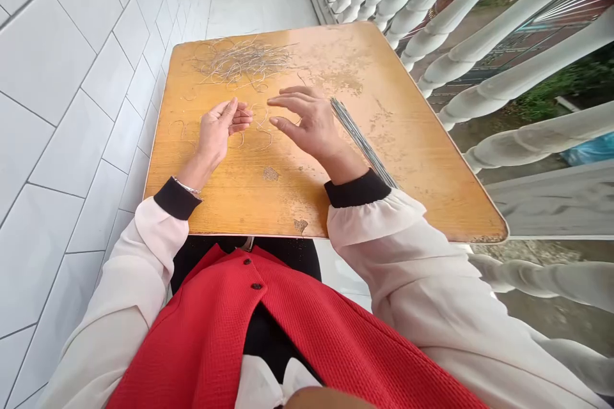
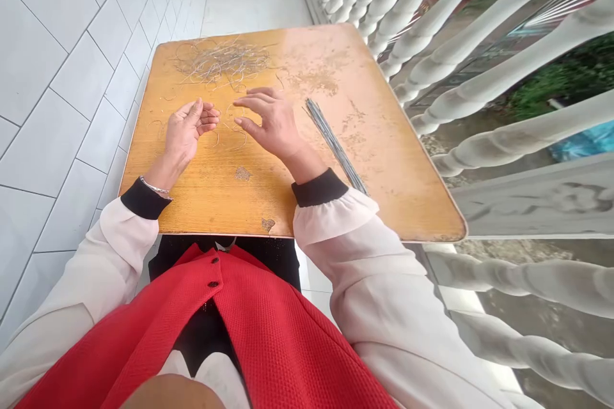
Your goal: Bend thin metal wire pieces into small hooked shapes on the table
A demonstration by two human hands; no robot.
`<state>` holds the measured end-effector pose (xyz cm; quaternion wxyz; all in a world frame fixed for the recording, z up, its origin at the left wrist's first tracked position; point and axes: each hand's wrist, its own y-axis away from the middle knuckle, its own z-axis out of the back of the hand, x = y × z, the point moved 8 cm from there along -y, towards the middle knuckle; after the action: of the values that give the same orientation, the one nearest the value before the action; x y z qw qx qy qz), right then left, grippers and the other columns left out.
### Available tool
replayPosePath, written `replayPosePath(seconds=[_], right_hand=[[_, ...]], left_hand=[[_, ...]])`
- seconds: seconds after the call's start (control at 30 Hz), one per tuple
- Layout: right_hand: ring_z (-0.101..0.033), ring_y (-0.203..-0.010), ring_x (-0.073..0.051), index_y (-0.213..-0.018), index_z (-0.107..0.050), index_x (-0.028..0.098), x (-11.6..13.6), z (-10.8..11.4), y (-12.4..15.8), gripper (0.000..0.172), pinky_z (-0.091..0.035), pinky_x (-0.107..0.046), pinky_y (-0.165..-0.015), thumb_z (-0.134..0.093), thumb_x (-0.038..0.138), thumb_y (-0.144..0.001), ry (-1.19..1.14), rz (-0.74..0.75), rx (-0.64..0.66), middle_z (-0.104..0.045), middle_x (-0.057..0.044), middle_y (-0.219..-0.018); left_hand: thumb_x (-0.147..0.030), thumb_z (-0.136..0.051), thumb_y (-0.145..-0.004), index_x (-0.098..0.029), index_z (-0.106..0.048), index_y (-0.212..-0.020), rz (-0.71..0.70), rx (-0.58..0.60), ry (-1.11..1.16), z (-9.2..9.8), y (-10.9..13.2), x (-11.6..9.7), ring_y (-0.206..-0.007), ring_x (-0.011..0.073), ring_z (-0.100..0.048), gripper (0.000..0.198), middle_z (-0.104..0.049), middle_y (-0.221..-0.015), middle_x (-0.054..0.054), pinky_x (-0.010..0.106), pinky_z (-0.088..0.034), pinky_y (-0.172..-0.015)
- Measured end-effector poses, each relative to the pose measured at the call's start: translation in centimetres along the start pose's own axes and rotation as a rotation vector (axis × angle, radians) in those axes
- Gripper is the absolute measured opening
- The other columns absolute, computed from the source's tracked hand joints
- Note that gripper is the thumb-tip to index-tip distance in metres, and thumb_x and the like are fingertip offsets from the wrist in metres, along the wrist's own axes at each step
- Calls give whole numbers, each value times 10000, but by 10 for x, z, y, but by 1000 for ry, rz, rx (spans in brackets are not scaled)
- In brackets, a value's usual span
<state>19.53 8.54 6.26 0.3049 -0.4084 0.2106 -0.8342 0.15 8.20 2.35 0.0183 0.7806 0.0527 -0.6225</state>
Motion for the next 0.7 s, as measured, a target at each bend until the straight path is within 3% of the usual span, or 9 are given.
replayPosePath(seconds=[0.1,0.17,0.23,0.33,0.47,0.57,0.7], right_hand=[[-719,-1057,-318,-1019,-793,313,5,-8,3,345,-515,-526,-1031,-600,594,-965,118,69,190,-805,-75,-1034],[-730,-942,-296,-973,-799,309,2,-9,7,343,-538,-501,-967,-585,577,-979,137,58,246,-803,-68,-932],[-728,-864,-281,-952,-799,295,-4,-6,9,356,-549,-478,-915,-567,561,-993,139,-7,206,-791,-68,-852],[-725,-772,-263,-962,-791,267,-18,-5,13,419,-563,-451,-845,-501,563,-1026,79,-186,44,-761,-66,-744],[-737,-732,-245,-985,-760,228,-44,-20,22,516,-587,-428,-792,-445,633,-1028,-109,-389,-145,-739,-59,-699],[-754,-780,-251,-952,-747,226,-58,-32,25,470,-595,-437,-811,-511,630,-994,-171,-452,-120,-773,-73,-789],[-761,-942,-291,-904,-752,250,-55,-20,22,315,-559,-462,-924,-579,503,-974,-42,-364,-17,-801,-85,-939]], left_hand=[[-409,-592,-1027,-165,-705,-888,-23,-6,2,5,-2,-4,-792,95,-763,303,-792,-863,30,204,-586,-781],[-398,-581,-1034,-164,-699,-874,-30,-26,15,12,-5,-5,-812,101,-769,307,-796,-870,33,202,-588,-782],[-419,-584,-1031,-166,-697,-873,-37,-39,28,16,-7,-5,-843,107,-776,320,-802,-879,34,196,-591,-787],[-465,-594,-1018,-169,-712,-909,-40,-24,47,13,-6,-2,-912,124,-786,336,-810,-921,44,205,-600,-830],[-483,-598,-1012,-168,-727,-974,-14,8,45,5,0,8,-959,144,-791,342,-813,-958,55,246,-613,-884],[-476,-596,-1014,-165,-727,-965,-4,-20,46,7,0,10,-970,156,-792,341,-811,-960,64,265,-615,-897],[-460,-617,-1006,-172,-718,-915,-13,-82,73,21,-6,8,-960,160,-792,319,-806,-929,64,259,-610,-887]])
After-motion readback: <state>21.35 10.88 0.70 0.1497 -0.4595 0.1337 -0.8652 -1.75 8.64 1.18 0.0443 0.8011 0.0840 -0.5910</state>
